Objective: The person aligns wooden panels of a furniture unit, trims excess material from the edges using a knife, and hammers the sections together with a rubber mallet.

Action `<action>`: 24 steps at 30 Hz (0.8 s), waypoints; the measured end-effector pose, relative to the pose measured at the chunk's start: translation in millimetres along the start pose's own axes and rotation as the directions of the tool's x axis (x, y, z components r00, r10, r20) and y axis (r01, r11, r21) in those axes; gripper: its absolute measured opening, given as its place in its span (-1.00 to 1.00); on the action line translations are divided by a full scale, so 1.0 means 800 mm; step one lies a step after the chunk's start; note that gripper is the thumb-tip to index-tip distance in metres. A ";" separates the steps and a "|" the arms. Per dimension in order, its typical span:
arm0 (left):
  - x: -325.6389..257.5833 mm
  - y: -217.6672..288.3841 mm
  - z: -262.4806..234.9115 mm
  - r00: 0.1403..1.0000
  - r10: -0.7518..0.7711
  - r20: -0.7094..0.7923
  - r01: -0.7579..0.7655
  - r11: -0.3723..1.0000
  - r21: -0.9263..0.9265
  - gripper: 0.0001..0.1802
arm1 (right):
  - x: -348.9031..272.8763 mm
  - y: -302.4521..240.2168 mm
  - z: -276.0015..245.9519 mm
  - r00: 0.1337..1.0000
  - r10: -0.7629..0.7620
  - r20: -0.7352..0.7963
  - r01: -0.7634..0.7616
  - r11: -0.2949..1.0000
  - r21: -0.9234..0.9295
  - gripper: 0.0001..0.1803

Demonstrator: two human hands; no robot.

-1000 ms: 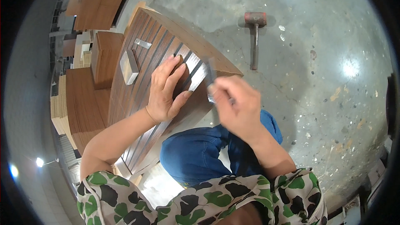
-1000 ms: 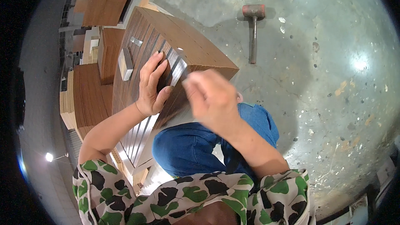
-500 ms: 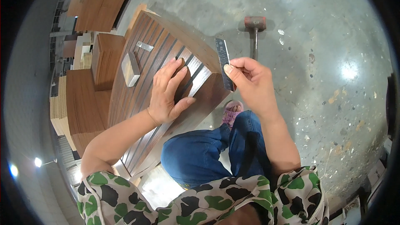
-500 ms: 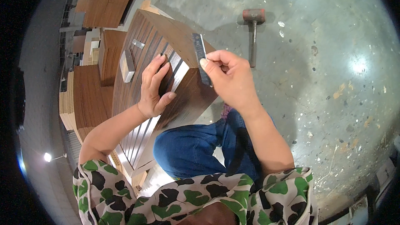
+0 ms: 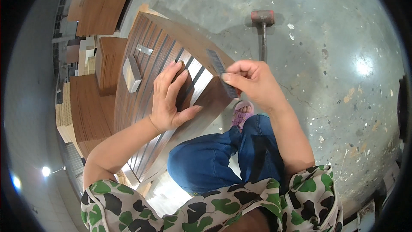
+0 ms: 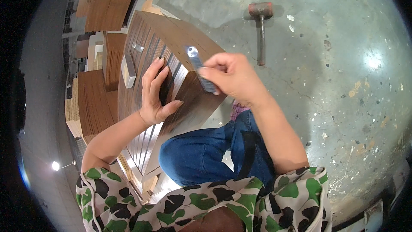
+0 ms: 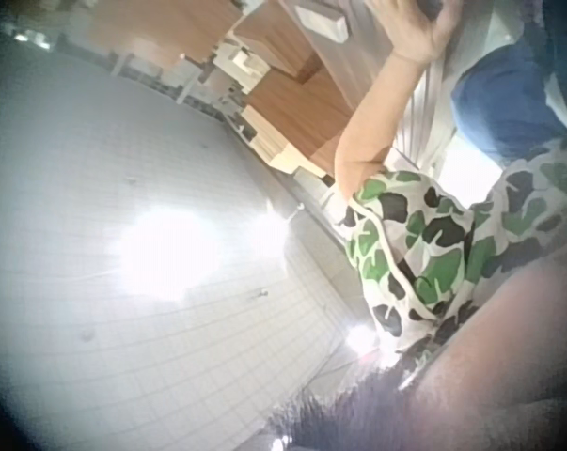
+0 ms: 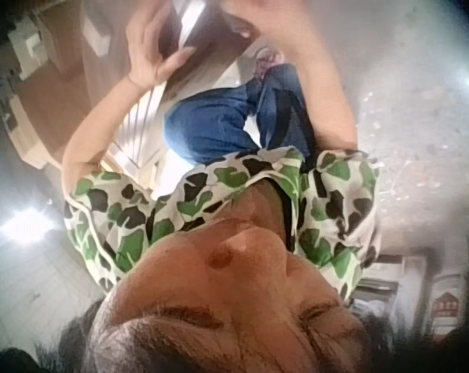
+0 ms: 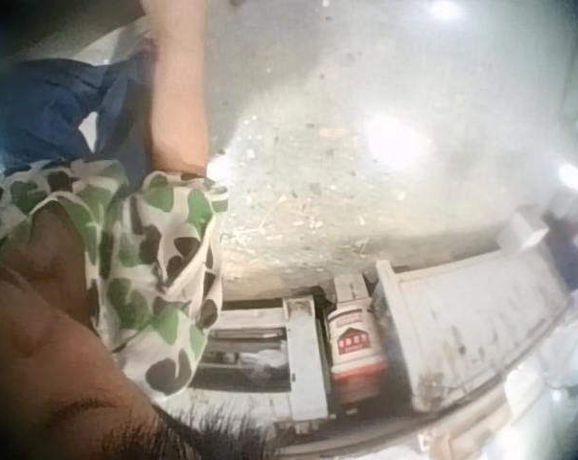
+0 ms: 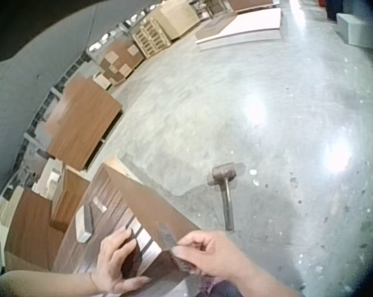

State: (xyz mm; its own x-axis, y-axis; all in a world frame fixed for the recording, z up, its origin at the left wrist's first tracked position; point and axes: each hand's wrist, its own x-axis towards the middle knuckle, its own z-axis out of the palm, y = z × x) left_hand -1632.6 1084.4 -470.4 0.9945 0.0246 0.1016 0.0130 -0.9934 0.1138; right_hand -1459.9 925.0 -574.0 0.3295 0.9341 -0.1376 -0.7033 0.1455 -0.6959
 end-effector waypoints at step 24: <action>-0.001 -0.003 -0.001 0.999 0.016 0.047 -0.014 0.999 -0.040 -0.14 | 0.016 0.063 -0.067 0.993 0.089 -0.076 -0.101 0.979 -0.177 -0.80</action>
State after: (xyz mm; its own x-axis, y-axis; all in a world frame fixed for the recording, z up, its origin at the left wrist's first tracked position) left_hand -1633.2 1086.7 -469.9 0.9984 0.0038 0.0567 -0.0049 -0.9884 0.1519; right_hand -1457.1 927.1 -648.5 0.3124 0.9159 -0.2521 -0.6105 -0.0097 -0.7919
